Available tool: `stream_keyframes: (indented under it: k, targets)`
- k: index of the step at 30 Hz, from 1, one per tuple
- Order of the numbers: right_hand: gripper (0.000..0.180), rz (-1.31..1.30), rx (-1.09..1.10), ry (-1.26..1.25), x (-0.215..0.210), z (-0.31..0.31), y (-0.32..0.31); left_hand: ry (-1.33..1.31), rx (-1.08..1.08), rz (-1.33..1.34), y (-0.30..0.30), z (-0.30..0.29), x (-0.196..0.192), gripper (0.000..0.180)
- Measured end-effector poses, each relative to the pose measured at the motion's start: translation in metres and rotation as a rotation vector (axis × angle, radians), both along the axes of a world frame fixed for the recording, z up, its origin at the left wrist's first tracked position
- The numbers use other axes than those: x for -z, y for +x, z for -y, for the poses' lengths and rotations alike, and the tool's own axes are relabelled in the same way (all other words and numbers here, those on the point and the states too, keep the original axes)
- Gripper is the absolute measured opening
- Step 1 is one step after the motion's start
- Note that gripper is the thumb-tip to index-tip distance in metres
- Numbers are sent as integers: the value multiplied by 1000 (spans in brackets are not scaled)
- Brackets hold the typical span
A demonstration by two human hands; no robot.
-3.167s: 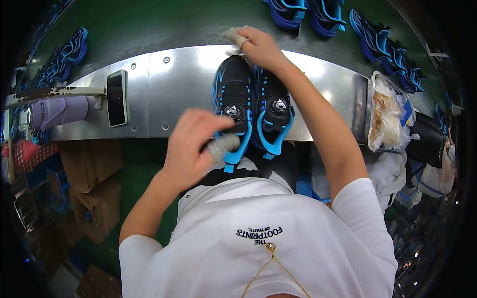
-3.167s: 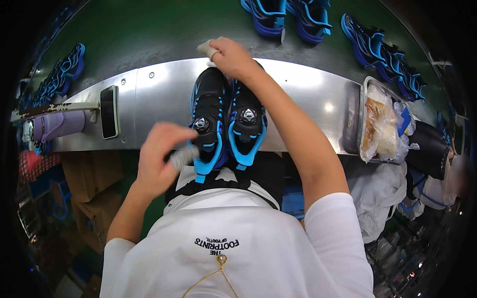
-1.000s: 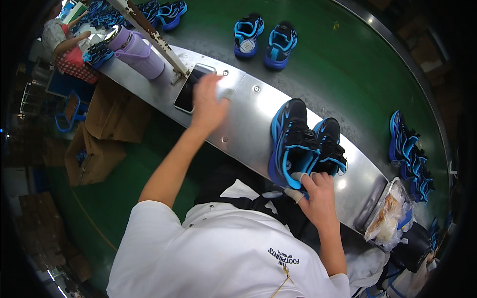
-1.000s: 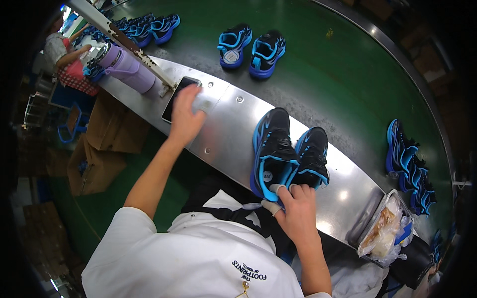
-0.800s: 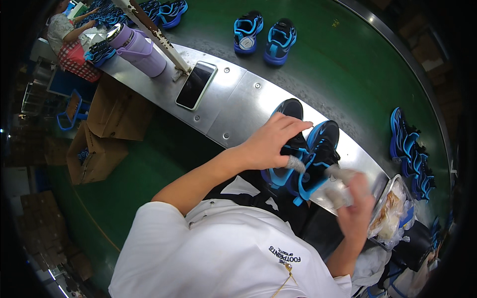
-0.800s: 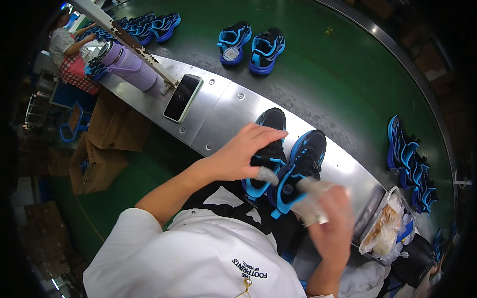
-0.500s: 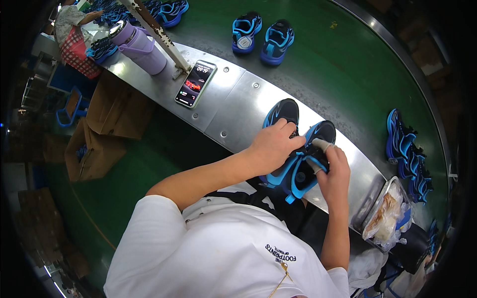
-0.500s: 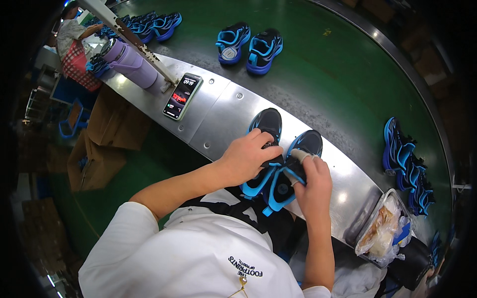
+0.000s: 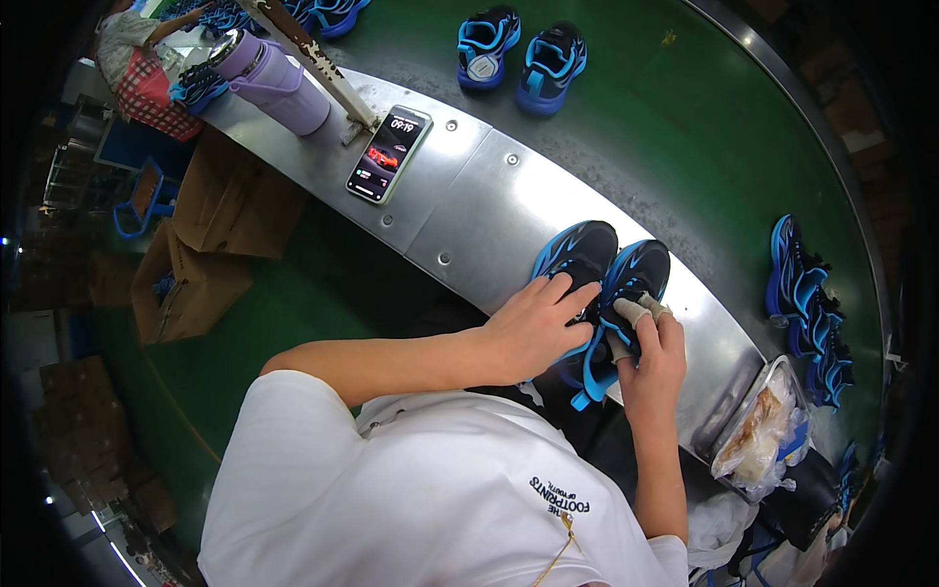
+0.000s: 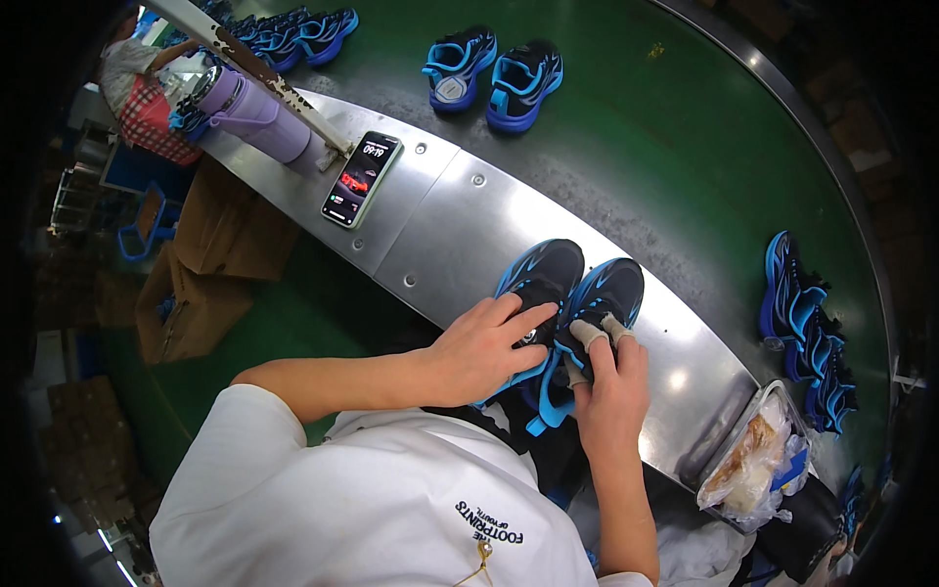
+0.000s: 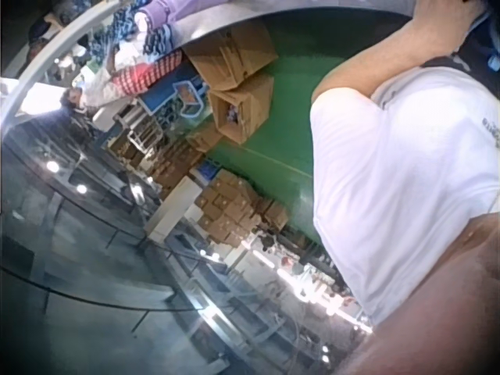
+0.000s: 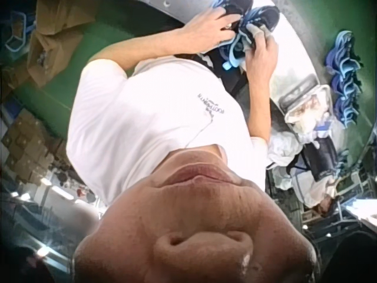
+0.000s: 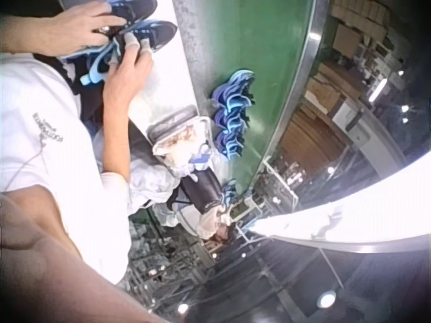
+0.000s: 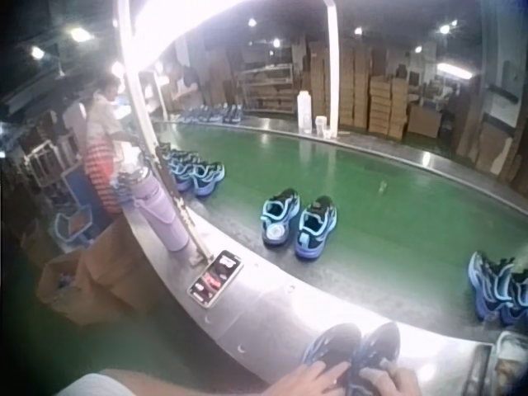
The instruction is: The person cleans and rubs the closure dials and tongues of sneakers by hand, then pushes the finished pairs onto the conveyor belt.
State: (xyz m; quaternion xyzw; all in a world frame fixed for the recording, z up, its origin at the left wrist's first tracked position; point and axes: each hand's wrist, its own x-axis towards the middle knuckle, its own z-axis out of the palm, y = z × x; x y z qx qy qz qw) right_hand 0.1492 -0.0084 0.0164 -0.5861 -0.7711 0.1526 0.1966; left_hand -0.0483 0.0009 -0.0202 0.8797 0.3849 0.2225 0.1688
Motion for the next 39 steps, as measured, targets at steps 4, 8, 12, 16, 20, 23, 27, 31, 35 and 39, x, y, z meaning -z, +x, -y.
stream_keyframes:
  k: [4, 8, 12, 16, 20, 23, 27, 31, 35, 39]
  targets:
    - [49, -15, -29, 50, 5, -4, 3, 36, -26, 54, 1, 1, 5, 26]
    - [53, -80, -15, 119, 6, -3, 2, 92, -68, 128, 3, 0, 14, 31]
    - [63, -21, 22, 75, 14, -4, 7, 75, -51, 148, 2, -4, 14, 37]
    - [63, -86, -26, 85, 11, -9, 9, 91, -56, 132, 3, -3, 12, 43]
    - [61, -272, 137, 9, 5, -1, 2, -42, -186, 279, 7, 2, 2, 51]
    - [58, -341, 206, 8, 20, 4, 10, 33, -107, 324, 5, 0, 10, 56]
    - [48, -167, 157, 150, 27, -4, 16, 73, -71, 314, 2, -11, 6, 40]
    - [47, -268, 122, -48, 8, -18, 17, -105, -106, 232, -1, -8, -13, 61]
    - [56, -212, 133, -41, 0, -13, 10, 49, -113, 282, 4, 15, -38, 51]
    - [54, -190, 187, -93, 0, -17, 11, -107, 231, 101, 32, 27, -15, 35]
